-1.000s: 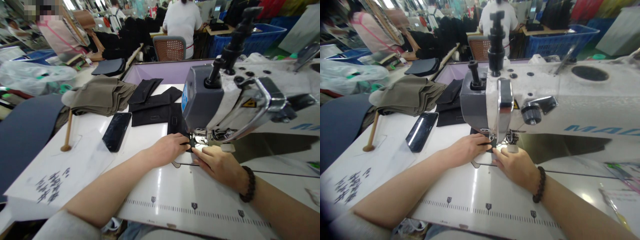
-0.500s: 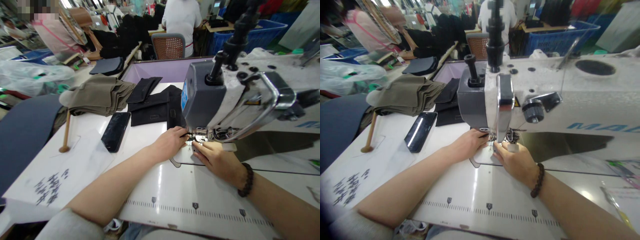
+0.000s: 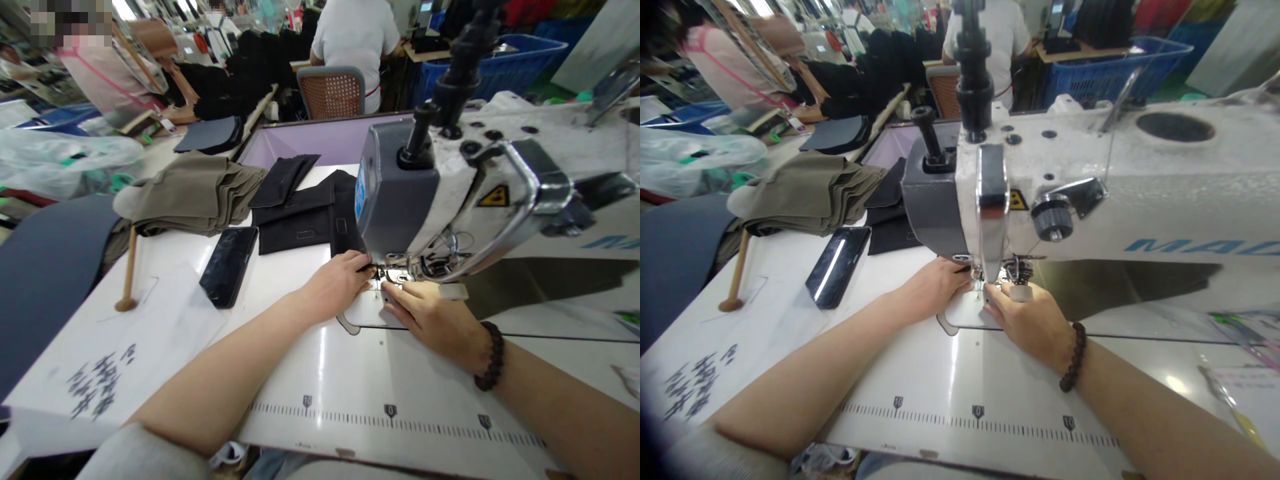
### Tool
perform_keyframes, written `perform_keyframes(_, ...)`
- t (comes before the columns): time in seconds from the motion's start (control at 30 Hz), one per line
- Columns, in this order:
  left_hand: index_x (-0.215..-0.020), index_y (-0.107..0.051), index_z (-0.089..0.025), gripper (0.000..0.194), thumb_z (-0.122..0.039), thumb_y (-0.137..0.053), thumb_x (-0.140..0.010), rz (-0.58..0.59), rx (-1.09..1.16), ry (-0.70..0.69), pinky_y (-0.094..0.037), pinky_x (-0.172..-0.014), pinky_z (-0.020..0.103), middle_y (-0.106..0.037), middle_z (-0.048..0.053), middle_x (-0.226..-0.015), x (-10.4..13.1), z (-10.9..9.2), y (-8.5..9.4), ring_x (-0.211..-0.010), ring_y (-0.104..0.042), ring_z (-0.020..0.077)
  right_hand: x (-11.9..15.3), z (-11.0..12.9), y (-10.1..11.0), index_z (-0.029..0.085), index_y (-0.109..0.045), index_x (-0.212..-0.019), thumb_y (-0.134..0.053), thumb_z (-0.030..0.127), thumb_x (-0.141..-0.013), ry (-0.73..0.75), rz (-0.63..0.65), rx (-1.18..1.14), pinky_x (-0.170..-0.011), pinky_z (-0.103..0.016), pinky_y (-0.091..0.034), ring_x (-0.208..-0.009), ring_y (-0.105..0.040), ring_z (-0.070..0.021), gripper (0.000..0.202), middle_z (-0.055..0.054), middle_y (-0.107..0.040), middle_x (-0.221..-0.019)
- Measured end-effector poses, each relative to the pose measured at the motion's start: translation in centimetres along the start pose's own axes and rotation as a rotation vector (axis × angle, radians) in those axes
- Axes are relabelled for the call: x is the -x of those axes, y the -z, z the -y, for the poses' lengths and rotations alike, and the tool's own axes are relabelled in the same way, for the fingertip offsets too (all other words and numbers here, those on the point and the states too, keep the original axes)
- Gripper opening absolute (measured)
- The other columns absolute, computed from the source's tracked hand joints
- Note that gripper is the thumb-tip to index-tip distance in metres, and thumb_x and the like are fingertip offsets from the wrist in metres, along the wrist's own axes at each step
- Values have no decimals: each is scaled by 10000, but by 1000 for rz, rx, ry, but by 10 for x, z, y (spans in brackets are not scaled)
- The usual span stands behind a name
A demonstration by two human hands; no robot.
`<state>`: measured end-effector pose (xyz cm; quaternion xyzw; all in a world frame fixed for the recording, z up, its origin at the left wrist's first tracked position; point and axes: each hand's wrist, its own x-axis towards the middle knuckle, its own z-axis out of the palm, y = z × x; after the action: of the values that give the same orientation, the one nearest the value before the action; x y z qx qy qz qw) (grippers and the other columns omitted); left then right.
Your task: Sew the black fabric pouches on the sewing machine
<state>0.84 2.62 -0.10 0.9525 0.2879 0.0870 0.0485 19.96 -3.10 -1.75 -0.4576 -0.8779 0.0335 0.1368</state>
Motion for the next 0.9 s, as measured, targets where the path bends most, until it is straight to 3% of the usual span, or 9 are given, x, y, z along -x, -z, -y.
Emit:
perform_keyframes(0.47,-975,-568,-114,217,-254,-440,-870,19,-33,25,-427,-848,348,-528,81,-1083,3,-6,-3,-1023,-466,217,2,-1,-4,170,-579,-1046,-400,357,-862,-22,-18,54,-596,-247,-396,-710,-563,-150,317,-62,-627,-842)
perform_keyframes(0.73,-991,-562,-137,206,-261,-464,-860,23,-67,58,-420,-835,326,-554,59,-1020,0,-3,-3,-970,-488,206,1,0,-1,156,-566,-1068,-389,345,-869,-23,11,32,-657,-253,-402,-745,-559,-154,326,-67,-624,-820)
perform_keyframes(0.9,-993,-565,-94,277,-315,-473,-853,103,-185,93,-424,-761,322,-557,99,-973,3,-20,11,-907,-500,219,0,3,2,165,-587,-1026,-434,322,-849,-7,-49,75,-566,-235,-385,-697,-567,-146,282,-49,-635,-783)
